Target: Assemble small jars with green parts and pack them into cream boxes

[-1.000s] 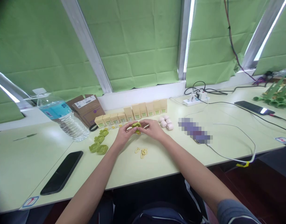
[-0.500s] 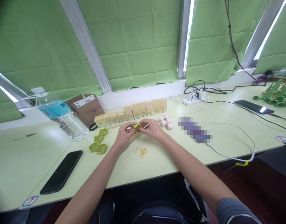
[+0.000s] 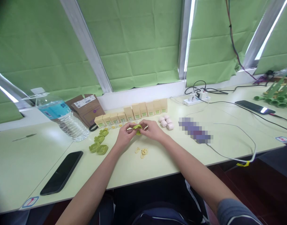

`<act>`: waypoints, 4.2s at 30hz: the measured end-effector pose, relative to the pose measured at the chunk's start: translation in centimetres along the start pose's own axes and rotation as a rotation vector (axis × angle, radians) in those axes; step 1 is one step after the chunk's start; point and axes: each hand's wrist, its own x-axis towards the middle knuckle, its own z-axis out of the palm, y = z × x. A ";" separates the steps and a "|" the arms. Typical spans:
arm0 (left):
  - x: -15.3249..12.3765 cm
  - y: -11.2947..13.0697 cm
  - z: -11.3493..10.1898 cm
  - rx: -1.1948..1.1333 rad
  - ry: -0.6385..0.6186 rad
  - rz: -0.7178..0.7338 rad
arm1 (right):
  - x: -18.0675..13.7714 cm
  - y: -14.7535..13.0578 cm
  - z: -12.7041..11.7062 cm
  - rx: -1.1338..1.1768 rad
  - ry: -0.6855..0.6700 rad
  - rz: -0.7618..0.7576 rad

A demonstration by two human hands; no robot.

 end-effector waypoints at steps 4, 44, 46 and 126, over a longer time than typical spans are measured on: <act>-0.1 0.0 0.1 -0.014 -0.004 0.004 | 0.0 0.1 0.0 0.008 0.003 0.011; -0.9 0.5 0.5 0.006 -0.131 0.006 | 0.2 0.5 0.1 -0.025 0.076 0.060; -1.0 0.6 0.4 0.042 -0.164 0.024 | 0.2 0.8 0.0 -0.011 0.108 0.072; 0.1 -0.9 -0.5 0.598 0.151 0.380 | 0.5 0.7 -0.6 0.275 0.140 0.204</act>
